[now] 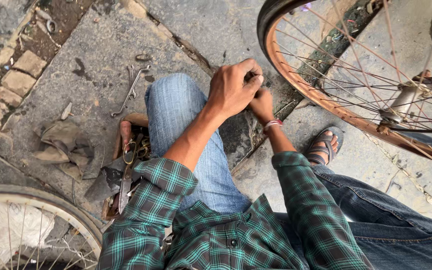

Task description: The person removes a bicycle tire from the rim, then uses a spoke wrench to adjust the spokes. The person also handles a small metal valve stem and a tube of glue.

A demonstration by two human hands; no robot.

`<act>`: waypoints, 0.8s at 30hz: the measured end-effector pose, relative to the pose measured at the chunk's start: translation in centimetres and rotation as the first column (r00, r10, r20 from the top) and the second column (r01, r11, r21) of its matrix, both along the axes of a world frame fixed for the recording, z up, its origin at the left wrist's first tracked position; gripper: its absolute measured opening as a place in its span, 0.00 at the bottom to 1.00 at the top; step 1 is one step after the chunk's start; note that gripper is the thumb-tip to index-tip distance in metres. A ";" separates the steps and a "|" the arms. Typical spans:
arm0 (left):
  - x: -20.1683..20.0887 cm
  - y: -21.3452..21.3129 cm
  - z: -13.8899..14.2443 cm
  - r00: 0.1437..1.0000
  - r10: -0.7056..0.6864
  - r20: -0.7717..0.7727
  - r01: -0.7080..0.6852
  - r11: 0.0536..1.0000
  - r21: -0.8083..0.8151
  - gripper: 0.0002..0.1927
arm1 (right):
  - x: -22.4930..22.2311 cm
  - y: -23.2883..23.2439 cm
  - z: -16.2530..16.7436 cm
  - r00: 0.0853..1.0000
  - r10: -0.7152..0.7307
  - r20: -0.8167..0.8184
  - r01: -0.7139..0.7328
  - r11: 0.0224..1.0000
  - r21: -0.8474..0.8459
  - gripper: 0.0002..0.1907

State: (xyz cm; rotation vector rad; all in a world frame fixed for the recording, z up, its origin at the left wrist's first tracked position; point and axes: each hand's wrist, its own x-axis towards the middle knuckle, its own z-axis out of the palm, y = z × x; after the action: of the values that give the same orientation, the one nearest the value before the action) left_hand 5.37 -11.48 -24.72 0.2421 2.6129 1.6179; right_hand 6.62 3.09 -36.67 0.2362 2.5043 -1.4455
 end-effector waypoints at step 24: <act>-0.5 -1.0 -0.3 0.974 0.217 0.062 -0.217 0.976 -0.001 0.10 | 1.0 -1.5 11.9 0.953 -0.025 0.301 0.289 0.358 -0.888 0.06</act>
State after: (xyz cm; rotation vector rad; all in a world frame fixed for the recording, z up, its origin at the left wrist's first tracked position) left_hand 4.84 -12.51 -25.06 -0.0961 2.6674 1.6656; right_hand 7.60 1.57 -24.72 0.3921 1.1220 -2.4747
